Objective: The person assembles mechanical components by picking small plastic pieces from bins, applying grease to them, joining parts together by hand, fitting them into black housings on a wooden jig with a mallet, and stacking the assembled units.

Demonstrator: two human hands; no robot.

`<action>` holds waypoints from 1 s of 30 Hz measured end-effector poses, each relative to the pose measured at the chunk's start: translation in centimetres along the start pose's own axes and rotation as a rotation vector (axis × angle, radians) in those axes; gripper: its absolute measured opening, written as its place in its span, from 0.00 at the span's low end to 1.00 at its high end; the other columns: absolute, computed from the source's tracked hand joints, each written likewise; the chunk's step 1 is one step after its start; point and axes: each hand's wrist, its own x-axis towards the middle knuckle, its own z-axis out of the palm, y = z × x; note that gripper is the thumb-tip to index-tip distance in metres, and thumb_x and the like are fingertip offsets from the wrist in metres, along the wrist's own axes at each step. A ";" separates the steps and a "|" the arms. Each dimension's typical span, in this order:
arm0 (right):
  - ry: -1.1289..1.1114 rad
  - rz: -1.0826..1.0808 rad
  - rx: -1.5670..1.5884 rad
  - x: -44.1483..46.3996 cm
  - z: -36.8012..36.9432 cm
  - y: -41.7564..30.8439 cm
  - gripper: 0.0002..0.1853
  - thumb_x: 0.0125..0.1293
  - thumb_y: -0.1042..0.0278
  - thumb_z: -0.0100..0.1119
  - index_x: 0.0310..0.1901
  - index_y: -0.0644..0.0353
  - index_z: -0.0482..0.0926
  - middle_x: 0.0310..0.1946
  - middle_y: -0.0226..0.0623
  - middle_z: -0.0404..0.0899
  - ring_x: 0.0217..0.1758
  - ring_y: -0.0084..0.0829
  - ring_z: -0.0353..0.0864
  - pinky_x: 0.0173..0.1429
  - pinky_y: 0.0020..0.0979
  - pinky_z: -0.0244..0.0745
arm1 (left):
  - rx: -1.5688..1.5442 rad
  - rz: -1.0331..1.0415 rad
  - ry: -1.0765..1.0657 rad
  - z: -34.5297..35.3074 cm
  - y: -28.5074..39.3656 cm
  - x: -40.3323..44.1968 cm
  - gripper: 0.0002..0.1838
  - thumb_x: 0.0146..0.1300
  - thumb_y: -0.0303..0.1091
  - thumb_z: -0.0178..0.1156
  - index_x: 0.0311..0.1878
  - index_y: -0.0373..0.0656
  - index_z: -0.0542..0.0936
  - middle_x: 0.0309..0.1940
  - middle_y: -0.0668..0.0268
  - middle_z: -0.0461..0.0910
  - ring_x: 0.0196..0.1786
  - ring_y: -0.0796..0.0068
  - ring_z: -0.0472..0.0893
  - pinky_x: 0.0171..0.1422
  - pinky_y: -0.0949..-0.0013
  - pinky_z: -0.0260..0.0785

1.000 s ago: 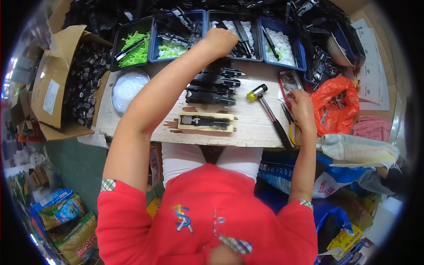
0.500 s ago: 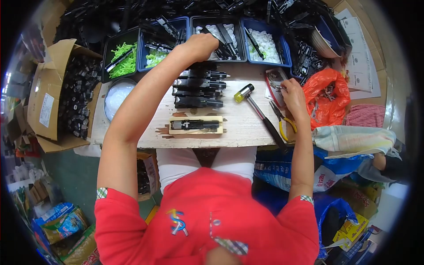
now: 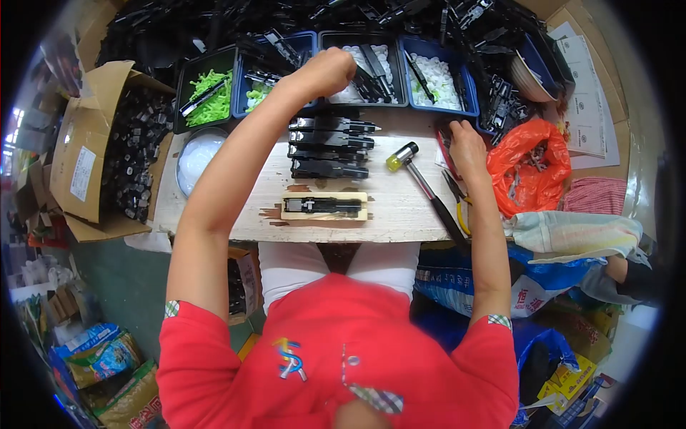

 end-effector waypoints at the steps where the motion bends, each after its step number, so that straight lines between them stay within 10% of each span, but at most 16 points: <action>1: -0.035 0.014 -0.022 0.0 0.0 0.4 0.09 0.55 0.78 0.48 0.39 0.60 0.73 0.35 0.47 0.73 0.38 0.52 0.76 0.41 0.47 0.71 | -0.208 0.011 0.119 -0.1 -0.5 -0.1 0.06 0.50 0.22 0.60 0.32 0.37 0.81 0.28 0.56 0.80 0.34 0.64 0.82 0.35 0.65 0.73; 5: -0.067 0.039 0.002 -0.7 -0.1 1.3 0.09 0.52 0.77 0.50 0.38 0.61 0.73 0.34 0.48 0.74 0.38 0.52 0.76 0.42 0.47 0.71 | -1.117 -0.218 0.281 -1.1 2.1 -4.8 0.05 0.58 0.28 0.61 0.34 0.36 0.78 0.24 0.67 0.76 0.28 0.81 0.79 0.23 0.79 0.68; 11: -0.037 0.039 0.050 -2.3 -1.2 2.1 0.12 0.51 0.76 0.52 0.39 0.63 0.75 0.35 0.49 0.76 0.37 0.51 0.76 0.42 0.42 0.72 | -1.741 -0.202 0.430 2.2 5.4 -12.0 0.06 0.59 0.25 0.59 0.39 0.35 0.76 0.28 0.63 0.77 0.29 0.76 0.79 0.25 0.76 0.72; 18: 0.045 0.388 0.903 -3.6 -1.3 1.3 0.06 0.62 0.70 0.53 0.38 0.62 0.77 0.25 0.24 0.72 0.24 0.16 0.68 0.27 0.20 0.64 | -1.893 -0.155 0.485 4.9 8.4 -17.5 0.04 0.55 0.18 0.58 0.34 0.33 0.77 0.33 0.56 0.77 0.32 0.69 0.80 0.29 0.72 0.75; 30: -0.576 0.217 1.755 -7.5 -5.6 -16.8 0.06 0.62 0.70 0.56 0.37 0.62 0.76 0.25 0.26 0.72 0.24 0.16 0.68 0.28 0.19 0.63 | -2.015 -0.073 0.519 7.0 9.7 -21.1 0.06 0.53 0.16 0.59 0.34 0.35 0.80 0.35 0.59 0.76 0.35 0.69 0.81 0.36 0.68 0.78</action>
